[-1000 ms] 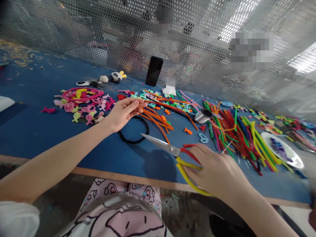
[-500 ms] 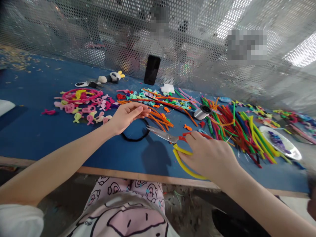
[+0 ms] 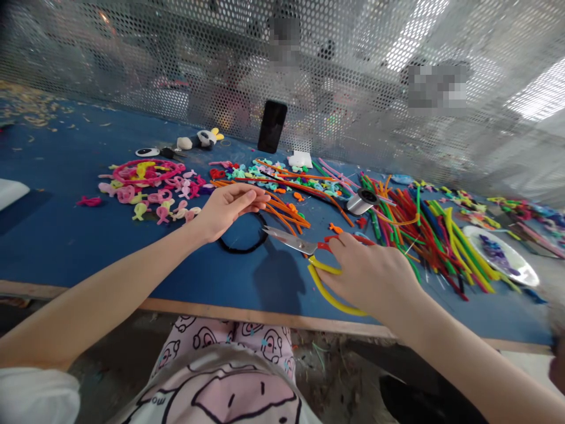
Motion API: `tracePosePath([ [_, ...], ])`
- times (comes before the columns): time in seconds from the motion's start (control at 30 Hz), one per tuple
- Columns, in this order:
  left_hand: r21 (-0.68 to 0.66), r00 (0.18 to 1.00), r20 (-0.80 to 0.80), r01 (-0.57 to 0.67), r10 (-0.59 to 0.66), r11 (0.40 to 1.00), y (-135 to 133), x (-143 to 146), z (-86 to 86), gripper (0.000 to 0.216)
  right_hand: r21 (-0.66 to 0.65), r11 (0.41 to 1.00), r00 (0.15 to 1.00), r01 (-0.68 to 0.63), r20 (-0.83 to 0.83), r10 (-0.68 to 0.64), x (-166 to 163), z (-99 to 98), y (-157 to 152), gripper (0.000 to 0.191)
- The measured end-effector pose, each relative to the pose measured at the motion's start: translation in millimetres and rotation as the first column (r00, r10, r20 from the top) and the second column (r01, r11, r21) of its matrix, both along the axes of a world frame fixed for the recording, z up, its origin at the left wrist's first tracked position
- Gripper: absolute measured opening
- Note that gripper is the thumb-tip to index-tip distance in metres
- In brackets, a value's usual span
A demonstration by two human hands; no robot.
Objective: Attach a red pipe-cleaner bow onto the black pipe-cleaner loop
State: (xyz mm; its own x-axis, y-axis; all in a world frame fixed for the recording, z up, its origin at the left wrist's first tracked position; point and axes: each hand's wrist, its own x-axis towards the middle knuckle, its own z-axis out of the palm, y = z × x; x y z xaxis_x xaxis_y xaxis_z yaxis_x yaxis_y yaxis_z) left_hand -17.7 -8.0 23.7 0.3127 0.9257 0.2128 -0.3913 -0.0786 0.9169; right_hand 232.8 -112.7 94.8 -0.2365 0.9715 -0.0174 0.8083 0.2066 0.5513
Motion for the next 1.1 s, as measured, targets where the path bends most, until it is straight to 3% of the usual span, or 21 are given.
tracePosePath([
  [0.6, 0.016, 1.000, 0.017, 0.022, -0.022, 1.000, 0.1, -0.5, -1.8, 0.025, -0.110, 0.994, 0.997, -0.003, 0.075, 0.011, 1.9, -1.5, 3.0, 0.047],
  [0.87, 0.029, 0.999, -0.053, 0.006, -0.005, 1.000, -0.3, -0.5, -2.1, 0.026, -0.141, 0.990, 0.996, 0.002, 0.083, 0.010, 5.6, -3.0, 2.5, 0.050],
  [1.1, -0.007, 0.999, -0.045, 0.003, -0.003, 1.000, 1.1, -0.3, -2.3, 0.025, -0.019, 0.992, 0.990, -0.125, 0.068, 0.126, 10.6, -5.7, 0.4, 0.044],
])
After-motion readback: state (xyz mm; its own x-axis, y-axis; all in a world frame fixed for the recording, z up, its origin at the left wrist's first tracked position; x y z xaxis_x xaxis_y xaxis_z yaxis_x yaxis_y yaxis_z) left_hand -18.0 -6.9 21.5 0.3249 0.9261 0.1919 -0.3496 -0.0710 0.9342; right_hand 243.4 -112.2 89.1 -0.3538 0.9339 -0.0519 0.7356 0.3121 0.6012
